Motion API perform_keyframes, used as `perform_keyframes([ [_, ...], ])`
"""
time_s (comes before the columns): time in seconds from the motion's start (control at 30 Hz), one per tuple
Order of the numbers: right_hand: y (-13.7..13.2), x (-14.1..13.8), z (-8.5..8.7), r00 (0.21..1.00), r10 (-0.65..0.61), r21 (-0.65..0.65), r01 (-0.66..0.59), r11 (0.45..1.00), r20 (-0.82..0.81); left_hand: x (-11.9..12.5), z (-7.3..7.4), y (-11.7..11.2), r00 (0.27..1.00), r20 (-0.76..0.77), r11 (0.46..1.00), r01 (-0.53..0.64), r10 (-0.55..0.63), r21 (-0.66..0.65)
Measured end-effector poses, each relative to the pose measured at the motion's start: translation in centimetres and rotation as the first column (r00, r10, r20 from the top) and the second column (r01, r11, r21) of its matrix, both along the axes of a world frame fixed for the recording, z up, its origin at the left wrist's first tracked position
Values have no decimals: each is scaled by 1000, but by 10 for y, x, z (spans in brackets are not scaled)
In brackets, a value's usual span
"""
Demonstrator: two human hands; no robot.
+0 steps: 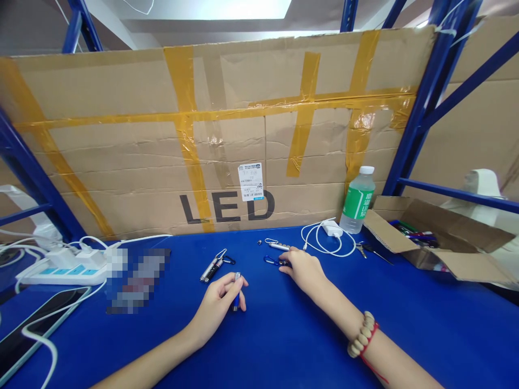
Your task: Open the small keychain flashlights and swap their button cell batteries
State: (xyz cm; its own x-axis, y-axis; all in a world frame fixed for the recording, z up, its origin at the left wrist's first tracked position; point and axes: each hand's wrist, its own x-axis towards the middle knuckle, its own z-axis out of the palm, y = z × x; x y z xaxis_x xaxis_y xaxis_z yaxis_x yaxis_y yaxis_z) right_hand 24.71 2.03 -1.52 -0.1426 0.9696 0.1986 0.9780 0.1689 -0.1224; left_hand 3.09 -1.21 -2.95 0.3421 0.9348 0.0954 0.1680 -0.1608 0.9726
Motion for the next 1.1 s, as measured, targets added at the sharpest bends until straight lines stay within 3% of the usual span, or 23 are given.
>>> perform_keyframes([
  [0.2, -1, -6, 0, 999, 33, 11, -33, 999, -13, -1, 0, 1, 1000, 8, 999, 2, -3, 43],
  [0.53, 2, -8, -6, 993, 12, 27, -9, 1000, -122, -2, -2, 3, 993, -36, 986, -104, 109, 131],
  [0.73, 0, -11, -5, 977, 140, 96, -126, 987, -163, -2, -3, 3, 995, -45, 985, -85, 93, 152],
  [0.83, -5, -20, -2, 921, 277, 259, -208, 943, -273, -2, -3, 3, 993, -41, 983, -99, 106, 152],
  [0.97, -17, -38, 1, 781, 460, 432, -273, 860, -422, -1, -4, 3, 991, -47, 975, -113, 124, 189],
  [1.1, -31, -50, 1, 735, 570, 487, -370, 791, -367, -2, -5, 4, 993, -50, 970, -91, 105, 225],
])
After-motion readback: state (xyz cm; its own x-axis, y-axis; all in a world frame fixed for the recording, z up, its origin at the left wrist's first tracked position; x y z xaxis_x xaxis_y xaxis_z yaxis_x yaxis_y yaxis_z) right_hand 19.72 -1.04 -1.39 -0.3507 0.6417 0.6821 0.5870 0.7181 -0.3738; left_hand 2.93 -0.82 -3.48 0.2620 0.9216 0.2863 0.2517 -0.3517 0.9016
